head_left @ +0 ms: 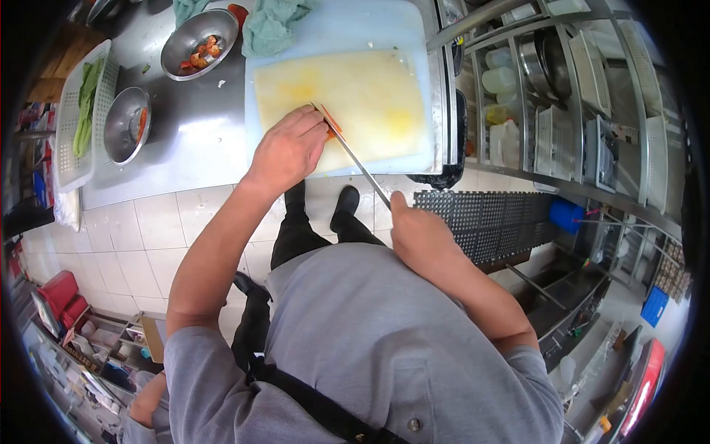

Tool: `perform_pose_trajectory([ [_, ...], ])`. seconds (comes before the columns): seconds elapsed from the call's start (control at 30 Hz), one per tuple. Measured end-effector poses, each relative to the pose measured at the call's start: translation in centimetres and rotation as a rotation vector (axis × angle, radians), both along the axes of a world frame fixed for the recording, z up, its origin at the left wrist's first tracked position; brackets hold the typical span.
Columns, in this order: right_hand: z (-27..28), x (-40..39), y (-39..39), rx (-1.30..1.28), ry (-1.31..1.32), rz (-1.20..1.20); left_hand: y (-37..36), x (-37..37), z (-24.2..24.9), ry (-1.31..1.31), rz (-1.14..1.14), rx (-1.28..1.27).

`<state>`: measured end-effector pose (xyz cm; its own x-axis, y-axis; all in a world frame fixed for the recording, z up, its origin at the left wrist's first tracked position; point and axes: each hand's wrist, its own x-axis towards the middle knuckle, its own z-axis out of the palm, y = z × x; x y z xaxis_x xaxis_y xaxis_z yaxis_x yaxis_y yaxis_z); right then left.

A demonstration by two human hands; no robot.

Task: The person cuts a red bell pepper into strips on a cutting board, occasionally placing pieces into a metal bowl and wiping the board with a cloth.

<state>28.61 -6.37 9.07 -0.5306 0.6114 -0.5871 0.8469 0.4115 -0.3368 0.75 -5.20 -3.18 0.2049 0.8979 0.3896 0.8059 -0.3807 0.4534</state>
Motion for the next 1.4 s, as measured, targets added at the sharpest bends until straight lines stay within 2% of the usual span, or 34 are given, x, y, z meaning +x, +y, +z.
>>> perform_pose_trajectory([
  [0.2,-3.6,-1.5,1.0,0.075,0.132,-0.039,0.0,0.1,0.4,-0.002,-0.004,0.035],
  [0.4,0.2,0.0,-0.2,0.001,0.003,-0.030,0.0,0.1,0.1,-0.029,0.005,0.040],
  [0.53,-1.2,0.0,-0.7,-0.033,0.020,-0.038,-0.1,0.0,0.2,-0.013,0.014,0.023],
  [0.6,-3.1,-0.8,-0.1,-0.012,0.134,-0.045,0.0,0.2,0.2,-0.002,0.019,0.029],
  [0.67,-3.4,-1.4,0.6,0.007,0.106,-0.049,0.0,0.1,0.0,0.009,0.020,0.074],
  [0.8,-1.9,-0.8,0.2,0.025,0.073,-0.048,-0.3,0.1,-0.3,0.004,0.028,0.012],
  [0.97,0.4,-0.2,-0.2,0.004,0.040,-0.021,-0.1,0.2,-0.1,0.000,0.024,0.064],
  [1.03,0.0,-0.2,-0.3,-0.009,0.011,-0.016,-0.2,0.2,-0.1,-0.006,0.026,0.058],
  [1.2,-3.6,-1.8,0.7,0.014,0.156,-0.044,-0.1,0.2,0.1,-0.026,0.026,0.068],
  [1.4,-2.0,-1.2,0.7,0.022,0.132,-0.070,-0.5,0.2,0.1,-0.001,0.016,0.071],
])
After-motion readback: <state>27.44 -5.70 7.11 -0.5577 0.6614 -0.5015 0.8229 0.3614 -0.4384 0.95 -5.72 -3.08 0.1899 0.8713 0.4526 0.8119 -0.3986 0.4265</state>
